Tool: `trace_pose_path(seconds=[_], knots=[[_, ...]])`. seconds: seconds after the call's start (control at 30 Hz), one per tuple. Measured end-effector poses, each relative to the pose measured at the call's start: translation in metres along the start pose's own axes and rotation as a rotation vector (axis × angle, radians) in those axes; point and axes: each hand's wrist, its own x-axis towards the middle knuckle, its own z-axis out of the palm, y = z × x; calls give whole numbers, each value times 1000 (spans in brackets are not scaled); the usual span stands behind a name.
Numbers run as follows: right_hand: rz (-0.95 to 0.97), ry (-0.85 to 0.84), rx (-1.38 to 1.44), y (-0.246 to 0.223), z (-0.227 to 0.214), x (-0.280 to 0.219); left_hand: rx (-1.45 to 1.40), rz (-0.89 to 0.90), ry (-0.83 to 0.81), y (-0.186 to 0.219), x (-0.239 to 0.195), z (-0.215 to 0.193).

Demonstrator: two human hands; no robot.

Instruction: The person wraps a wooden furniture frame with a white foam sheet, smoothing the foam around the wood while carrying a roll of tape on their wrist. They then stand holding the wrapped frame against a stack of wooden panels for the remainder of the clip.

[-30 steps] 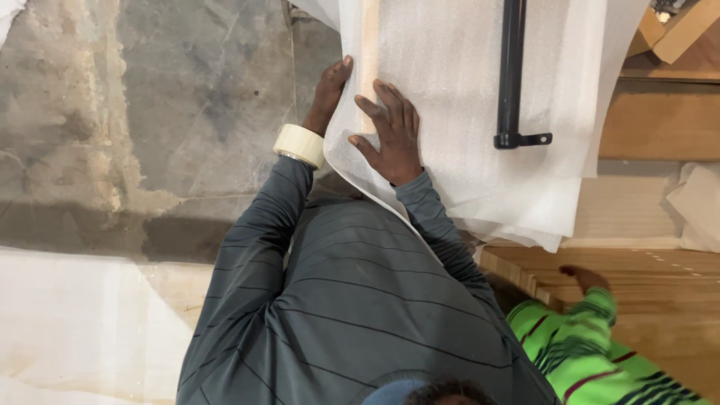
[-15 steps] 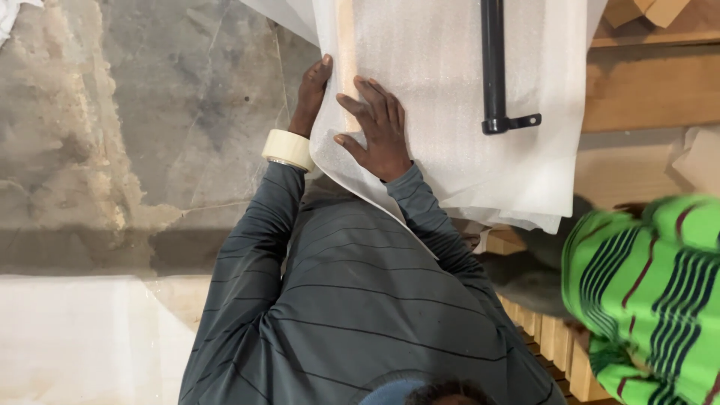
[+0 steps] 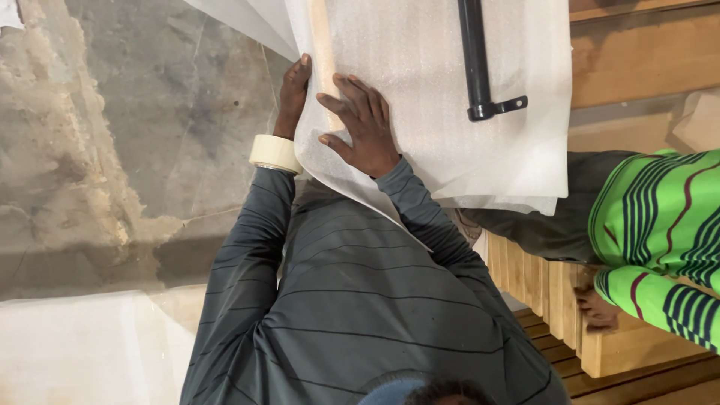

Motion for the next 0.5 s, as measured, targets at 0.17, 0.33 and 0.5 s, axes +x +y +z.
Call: trace_pose_path(seconds=[0.17, 0.33, 0.5], knots=[[2, -20, 1, 5, 4, 0, 53, 12, 2, 5, -3, 4], [-3, -19, -3, 6, 4, -1, 36, -23, 15, 5, -4, 3], [-25, -12, 15, 7, 3, -2, -39, -17, -19, 17, -10, 18]])
